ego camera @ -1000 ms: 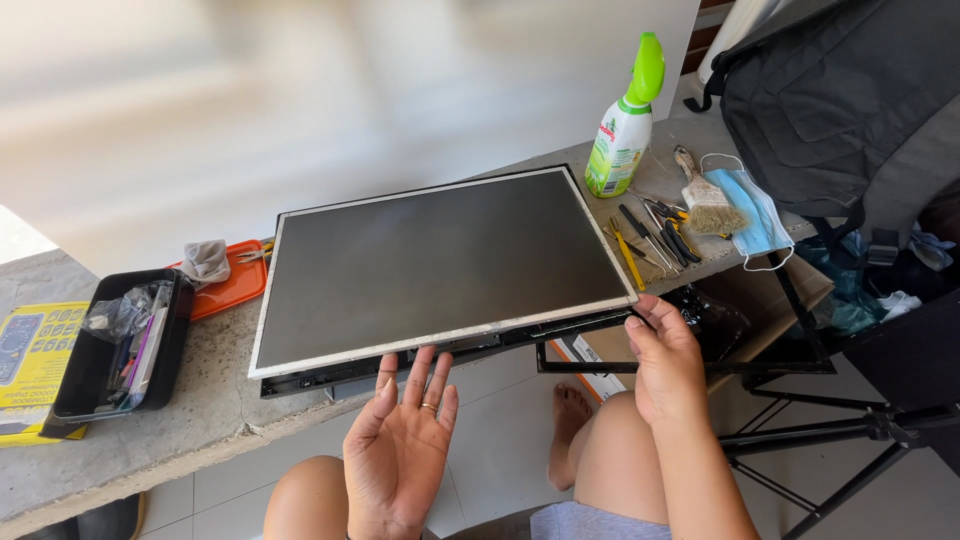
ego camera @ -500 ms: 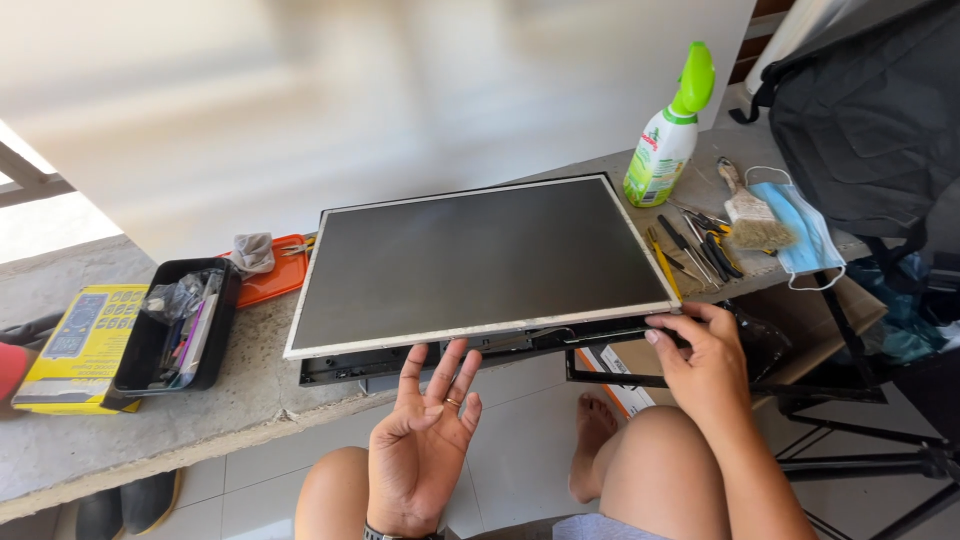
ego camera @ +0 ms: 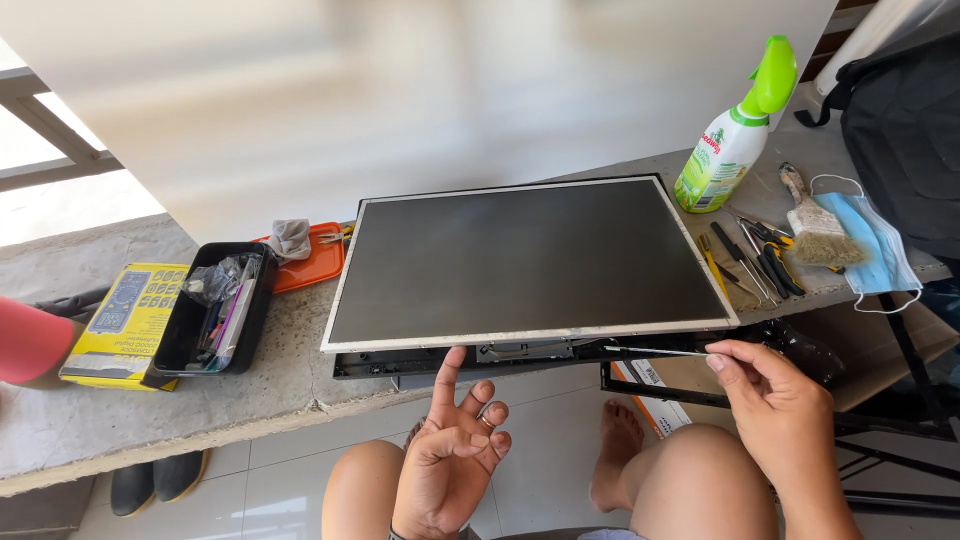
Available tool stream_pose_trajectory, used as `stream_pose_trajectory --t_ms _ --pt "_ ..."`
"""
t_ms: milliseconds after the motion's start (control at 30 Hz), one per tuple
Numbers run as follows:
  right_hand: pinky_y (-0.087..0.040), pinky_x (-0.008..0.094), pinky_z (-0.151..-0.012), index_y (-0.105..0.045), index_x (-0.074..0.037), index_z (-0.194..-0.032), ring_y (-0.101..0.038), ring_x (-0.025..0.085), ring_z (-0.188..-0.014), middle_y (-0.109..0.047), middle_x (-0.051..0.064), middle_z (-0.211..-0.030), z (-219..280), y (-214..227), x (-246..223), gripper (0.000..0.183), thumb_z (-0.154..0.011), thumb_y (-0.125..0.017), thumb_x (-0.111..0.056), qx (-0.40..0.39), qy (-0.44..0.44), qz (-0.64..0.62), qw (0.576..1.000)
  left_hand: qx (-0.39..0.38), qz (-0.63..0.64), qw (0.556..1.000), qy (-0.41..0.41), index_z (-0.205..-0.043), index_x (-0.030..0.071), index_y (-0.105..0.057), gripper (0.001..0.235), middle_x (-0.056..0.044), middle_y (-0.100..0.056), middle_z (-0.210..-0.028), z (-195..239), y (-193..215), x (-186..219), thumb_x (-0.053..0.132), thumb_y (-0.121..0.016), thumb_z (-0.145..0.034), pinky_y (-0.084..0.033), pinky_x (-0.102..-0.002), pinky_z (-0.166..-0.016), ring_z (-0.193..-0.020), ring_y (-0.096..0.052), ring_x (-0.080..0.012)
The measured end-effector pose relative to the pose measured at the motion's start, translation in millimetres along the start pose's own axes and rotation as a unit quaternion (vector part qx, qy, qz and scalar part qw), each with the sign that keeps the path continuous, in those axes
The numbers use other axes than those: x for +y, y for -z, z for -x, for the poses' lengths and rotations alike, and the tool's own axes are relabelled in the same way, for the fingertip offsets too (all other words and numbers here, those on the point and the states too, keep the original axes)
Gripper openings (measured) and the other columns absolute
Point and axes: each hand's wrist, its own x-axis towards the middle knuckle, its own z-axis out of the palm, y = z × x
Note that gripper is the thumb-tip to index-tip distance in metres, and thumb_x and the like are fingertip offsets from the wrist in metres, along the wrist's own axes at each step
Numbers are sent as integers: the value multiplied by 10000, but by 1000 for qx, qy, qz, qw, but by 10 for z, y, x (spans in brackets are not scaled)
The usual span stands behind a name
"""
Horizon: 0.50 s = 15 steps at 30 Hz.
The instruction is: The person cleans a flat-screen monitor using a brush and a yellow toothbrush to remove dust from the surface and edges. They then remove a small green circuit board from the monitor's frame, clean it with a white cloth, and wipe the monitor screen.
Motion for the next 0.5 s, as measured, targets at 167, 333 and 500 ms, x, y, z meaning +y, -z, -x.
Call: stream_pose_trajectory --t_ms 167,333,500 --pt "-659 309 -968 -853 -33 -1268 -825 201 -953 -847 127 -1021 103 -9 -162 174 -1127 -768 -89 -15 -97 -125 987 -37 11 999 -7 -1764 345 -468 1162 -84 -575 -1259 -8 84 -57 -120 -614 -710 -536 -344 -856 -1060 -604 -240" --pt "-663 332 -901 -748 -11 -1391 -756 206 -999 -795 151 -1178 201 -112 -182 298 -1094 -732 3 21 -117 -217 969 -31 7 999 -9 -1749 357 -463 1133 -85 -570 -1264 -25 171 -103 -109 -646 -732 -531 -347 -846 -1050 -604 -242" --pt "-693 341 -940 -783 27 -1321 -792 229 -993 -782 166 -1051 209 -137 -124 211 -1128 -727 -36 23 -135 -259 956 -12 5 1000 -5 -1745 360 -474 1135 -80 -580 -1263 -28 218 -143 -102 -660 -725 -535 -347 -835 -1044 -604 -244"
